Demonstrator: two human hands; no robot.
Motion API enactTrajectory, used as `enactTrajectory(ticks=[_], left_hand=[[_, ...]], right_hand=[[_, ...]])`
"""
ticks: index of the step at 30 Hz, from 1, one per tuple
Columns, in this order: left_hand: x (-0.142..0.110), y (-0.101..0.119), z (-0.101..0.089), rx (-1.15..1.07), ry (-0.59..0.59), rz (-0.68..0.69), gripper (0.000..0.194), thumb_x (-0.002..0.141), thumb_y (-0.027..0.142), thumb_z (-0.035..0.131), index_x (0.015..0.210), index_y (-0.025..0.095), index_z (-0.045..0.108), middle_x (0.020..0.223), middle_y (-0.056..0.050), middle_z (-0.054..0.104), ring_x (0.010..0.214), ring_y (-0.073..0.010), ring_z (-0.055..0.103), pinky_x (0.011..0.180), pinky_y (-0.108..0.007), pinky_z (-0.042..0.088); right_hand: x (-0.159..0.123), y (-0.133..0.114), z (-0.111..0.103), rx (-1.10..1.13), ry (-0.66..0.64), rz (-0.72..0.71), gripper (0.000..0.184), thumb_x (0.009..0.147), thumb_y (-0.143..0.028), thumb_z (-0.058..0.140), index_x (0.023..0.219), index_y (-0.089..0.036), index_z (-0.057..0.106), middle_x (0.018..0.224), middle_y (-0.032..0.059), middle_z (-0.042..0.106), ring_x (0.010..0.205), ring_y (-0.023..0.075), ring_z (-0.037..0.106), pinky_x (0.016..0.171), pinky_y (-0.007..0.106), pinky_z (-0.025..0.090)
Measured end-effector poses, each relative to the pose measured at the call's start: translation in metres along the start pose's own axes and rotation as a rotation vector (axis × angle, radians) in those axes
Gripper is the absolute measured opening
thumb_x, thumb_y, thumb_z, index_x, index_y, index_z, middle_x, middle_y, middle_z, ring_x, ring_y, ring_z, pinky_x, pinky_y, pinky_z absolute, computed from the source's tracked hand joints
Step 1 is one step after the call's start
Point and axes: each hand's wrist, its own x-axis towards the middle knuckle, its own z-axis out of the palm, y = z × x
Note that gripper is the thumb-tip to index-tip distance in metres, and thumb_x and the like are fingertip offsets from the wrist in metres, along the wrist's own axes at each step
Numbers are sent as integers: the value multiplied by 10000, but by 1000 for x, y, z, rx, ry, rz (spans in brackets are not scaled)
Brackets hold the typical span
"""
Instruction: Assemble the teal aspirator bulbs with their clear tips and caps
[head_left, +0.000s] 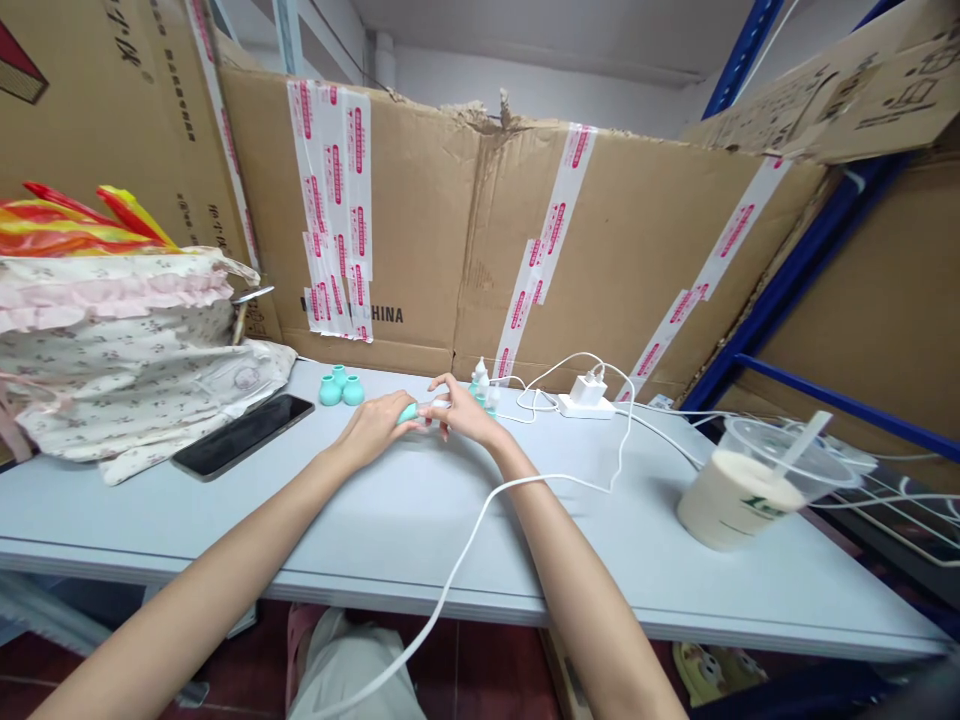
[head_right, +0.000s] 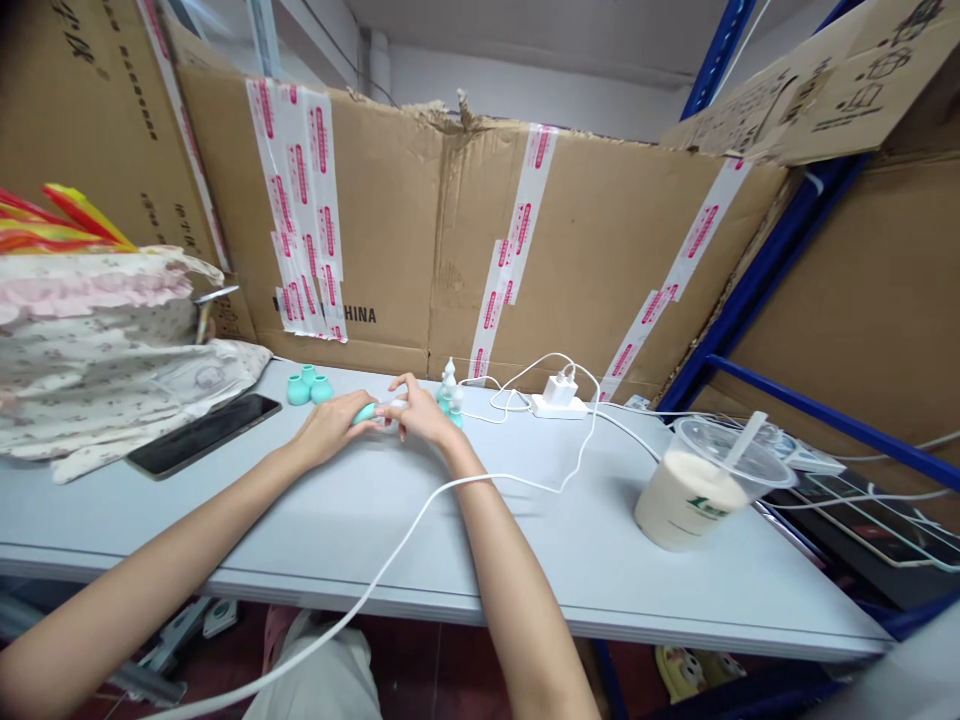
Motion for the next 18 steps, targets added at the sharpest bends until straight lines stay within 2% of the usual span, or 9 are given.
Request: enactTrajectory(ticks=[3, 6, 8, 10, 12, 14, 18], left_hand=[[1, 3, 0, -197, 57, -77, 437, 852, 525, 354, 1110, 201, 492, 1093, -65, 574, 995, -217, 537, 836, -323, 397], [1, -1, 4, -406, 172, -155, 556, 871, 554, 233, 1268, 183, 349, 1258, -104, 473, 1165, -217, 436, 945, -346, 352], [2, -6, 11, -541, 223, -185, 634, 867, 585, 123, 1322, 170, 276, 1309, -127, 422, 1218, -214, 386, 970, -355, 342], [4, -10, 20, -677, 193, -196, 703, 845, 620, 53, 1345, 169, 258, 1298, -142, 438, 1204, -220, 404, 940, -364, 377], [7, -13, 28, -808, 129, -211, 747, 821, 655, 47, 1362, 184, 253, 1270, -148, 467, 1148, -229, 458, 887, -369, 417], [10, -15, 32, -921, 112, -249, 764, 803, 683, 69, 1386, 210, 214, 1274, -145, 466, 1114, -230, 486, 874, -377, 422], [13, -21, 30, -976, 220, -283, 730, 813, 674, 156, 1401, 242, 143, 1292, -129, 440, 1111, -216, 483, 933, -403, 366]], right_hand=[[1, -2, -1, -36, 131, -28, 507, 680, -409, 648, 1078, -237, 385, 749, -44, 613, 453, 75, 532, 483, 203, 418], [4, 1, 3, -105, 226, -105, 609, 652, -397, 677, 1171, -253, 394, 1008, 26, 604, 750, 121, 597, 676, 255, 460], [7, 6, 11, -177, 242, -182, 553, 668, -371, 668, 1168, -256, 460, 1152, 50, 553, 1002, 164, 531, 820, 298, 427], [9, 11, 21, -238, 276, -214, 382, 710, -350, 626, 1073, -249, 560, 1211, 45, 520, 1125, 191, 446, 894, 330, 385], [10, 15, 31, -240, 325, -205, 243, 737, -329, 590, 960, -238, 618, 1207, 38, 523, 1140, 202, 427, 915, 347, 368], [11, 17, 38, -183, 377, -198, 202, 734, -307, 582, 913, -224, 627, 1187, 41, 537, 1123, 205, 445, 912, 347, 372], [13, 19, 37, -3, 467, -195, 239, 743, -276, 535, 957, -179, 580, 1006, 63, 621, 942, 186, 560, 807, 306, 429]])
